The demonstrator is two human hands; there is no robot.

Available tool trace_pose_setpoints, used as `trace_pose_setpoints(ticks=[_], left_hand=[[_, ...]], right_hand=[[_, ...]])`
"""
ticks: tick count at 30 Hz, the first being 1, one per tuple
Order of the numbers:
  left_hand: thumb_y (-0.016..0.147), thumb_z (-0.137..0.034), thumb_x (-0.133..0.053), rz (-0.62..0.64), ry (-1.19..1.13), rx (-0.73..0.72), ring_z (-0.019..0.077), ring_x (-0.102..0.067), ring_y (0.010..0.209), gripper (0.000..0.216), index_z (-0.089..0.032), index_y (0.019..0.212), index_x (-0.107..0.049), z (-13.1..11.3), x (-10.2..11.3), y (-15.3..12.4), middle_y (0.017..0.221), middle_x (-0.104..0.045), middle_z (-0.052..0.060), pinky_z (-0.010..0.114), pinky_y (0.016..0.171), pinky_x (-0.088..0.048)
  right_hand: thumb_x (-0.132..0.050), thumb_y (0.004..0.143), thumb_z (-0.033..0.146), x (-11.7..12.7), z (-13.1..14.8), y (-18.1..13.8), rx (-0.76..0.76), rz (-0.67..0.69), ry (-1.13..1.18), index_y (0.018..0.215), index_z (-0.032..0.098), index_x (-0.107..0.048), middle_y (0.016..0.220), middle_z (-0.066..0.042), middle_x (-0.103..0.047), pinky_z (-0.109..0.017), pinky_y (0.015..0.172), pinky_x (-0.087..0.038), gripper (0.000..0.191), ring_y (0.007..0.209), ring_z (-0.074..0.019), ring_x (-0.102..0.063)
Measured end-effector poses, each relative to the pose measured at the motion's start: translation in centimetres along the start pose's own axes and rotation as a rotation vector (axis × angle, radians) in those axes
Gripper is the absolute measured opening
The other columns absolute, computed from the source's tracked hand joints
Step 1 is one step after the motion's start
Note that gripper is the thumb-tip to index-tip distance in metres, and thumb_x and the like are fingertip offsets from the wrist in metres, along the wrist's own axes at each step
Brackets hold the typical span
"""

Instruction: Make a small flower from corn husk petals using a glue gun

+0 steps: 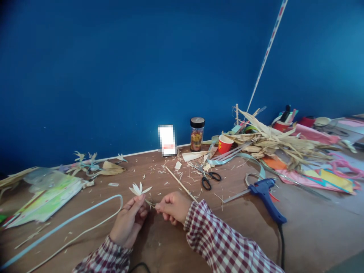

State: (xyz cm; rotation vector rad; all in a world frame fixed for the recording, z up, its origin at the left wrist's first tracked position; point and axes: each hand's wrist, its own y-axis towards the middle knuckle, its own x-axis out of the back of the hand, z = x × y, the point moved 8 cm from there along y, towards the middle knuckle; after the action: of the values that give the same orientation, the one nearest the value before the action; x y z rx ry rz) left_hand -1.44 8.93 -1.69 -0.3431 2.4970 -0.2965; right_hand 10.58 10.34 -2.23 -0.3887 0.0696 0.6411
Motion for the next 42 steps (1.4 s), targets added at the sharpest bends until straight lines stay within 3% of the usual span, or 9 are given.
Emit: trace_pose_setpoints(ticks=[4, 9, 16, 18, 20, 24, 29, 32, 42], left_hand=[[0.061, -0.024, -0.071, -0.023, 0.01, 0.018, 0.0034, -0.034, 0.043, 0.018, -0.013, 0.064, -0.058, 0.1, 0.2, 0.0, 0.049, -0.041, -0.007, 0.013, 0.039, -0.031], [0.062, -0.025, -0.07, -0.005, 0.018, 0.028, 0.0033, -0.035, 0.044, 0.017, -0.013, 0.064, -0.058, 0.3, 0.0, -0.1, 0.049, -0.041, -0.007, 0.013, 0.041, -0.032], [0.06, -0.024, -0.071, 0.006, 0.032, 0.004, 0.0035, -0.034, 0.044, 0.017, -0.013, 0.061, -0.058, 0.0, -0.2, -0.3, 0.05, -0.042, -0.006, 0.014, 0.041, -0.031], [0.059, -0.025, -0.071, 0.004, 0.079, -0.01, 0.0036, -0.035, 0.045, 0.017, -0.012, 0.062, -0.06, 0.0, -0.2, -0.4, 0.052, -0.044, -0.006, 0.015, 0.041, -0.031], [0.059, -0.026, -0.071, -0.001, 0.152, -0.024, 0.004, -0.036, 0.045, 0.018, -0.012, 0.065, -0.062, 0.1, -0.2, -0.4, 0.053, -0.045, -0.005, 0.016, 0.041, -0.031], [0.061, -0.029, -0.069, 0.018, 0.311, -0.061, 0.0043, -0.038, 0.044, 0.019, -0.012, 0.066, -0.063, 0.4, -0.3, -0.6, 0.052, -0.047, -0.005, 0.016, 0.042, -0.03], [0.062, -0.031, -0.068, 0.041, 0.448, -0.121, 0.0058, -0.039, 0.043, 0.019, -0.013, 0.067, -0.062, 0.6, -0.2, -0.5, 0.051, -0.052, -0.004, 0.017, 0.042, -0.03], [0.062, -0.033, -0.068, 0.052, 0.497, -0.145, 0.0074, -0.041, 0.043, 0.021, -0.013, 0.068, -0.064, 0.5, -0.2, -0.5, 0.049, -0.053, -0.003, 0.018, 0.043, -0.031], [0.061, -0.034, -0.067, 0.047, 0.636, -0.198, 0.0093, -0.044, 0.042, 0.022, -0.013, 0.069, -0.066, 0.2, -0.5, -0.7, 0.05, -0.056, -0.001, 0.02, 0.041, -0.033]], right_hand=[[-0.06, 0.071, 0.036, 2.5, 3.4, -0.7, 0.184, -0.113, 0.309, 0.066, 0.015, -0.05, 0.042, 0.009, -0.041, -0.01, 0.028, -0.018, 0.023, 0.031, 0.0, -0.026], [-0.064, 0.069, 0.03, 7.2, 6.1, -1.9, 0.499, -0.396, 0.74, 0.07, 0.017, -0.047, 0.05, 0.009, -0.037, -0.009, 0.034, -0.026, 0.021, 0.039, -0.0006, -0.033], [-0.059, 0.071, 0.025, 15.6, 8.1, -7.1, 0.811, -0.873, 0.814, 0.069, 0.017, -0.046, 0.054, 0.009, -0.042, -0.01, 0.038, -0.033, 0.015, 0.041, -0.0006, -0.038], [-0.055, 0.071, 0.022, 16.6, 8.3, -8.3, 0.854, -1.016, 0.733, 0.073, 0.018, -0.048, 0.059, 0.007, -0.048, -0.011, 0.041, -0.036, 0.008, 0.045, -0.0016, -0.043], [-0.052, 0.069, 0.017, 15.4, 8.2, -7.7, 0.806, -1.024, 0.56, 0.074, 0.018, -0.05, 0.067, 0.005, -0.053, -0.013, 0.045, -0.038, 0.006, 0.051, -0.0031, -0.047], [-0.047, 0.068, 0.015, 7.9, 6.1, -2.9, 0.537, -0.639, 0.293, 0.056, 0.016, -0.047, 0.051, 0.005, -0.048, -0.016, 0.038, -0.032, 0.012, 0.042, -0.0054, -0.041], [-0.052, 0.074, 0.026, 0.4, 5.0, -1.7, 0.473, -0.383, -0.125, 0.075, 0.017, -0.055, 0.059, 0.002, -0.05, -0.02, 0.046, -0.034, 0.01, 0.05, -0.0081, -0.043], [-0.059, 0.071, 0.032, -0.1, 5.1, -2.0, 0.487, -0.407, -0.293, 0.079, 0.018, -0.054, 0.063, 0.002, -0.051, -0.021, 0.049, -0.035, 0.017, 0.054, -0.0091, -0.044], [-0.048, 0.078, 0.028, 0.4, 4.3, -1.1, 0.462, -0.372, -0.227, 0.069, 0.018, -0.052, 0.06, 0.001, -0.054, -0.021, 0.049, -0.036, 0.014, 0.053, -0.0101, -0.048]])
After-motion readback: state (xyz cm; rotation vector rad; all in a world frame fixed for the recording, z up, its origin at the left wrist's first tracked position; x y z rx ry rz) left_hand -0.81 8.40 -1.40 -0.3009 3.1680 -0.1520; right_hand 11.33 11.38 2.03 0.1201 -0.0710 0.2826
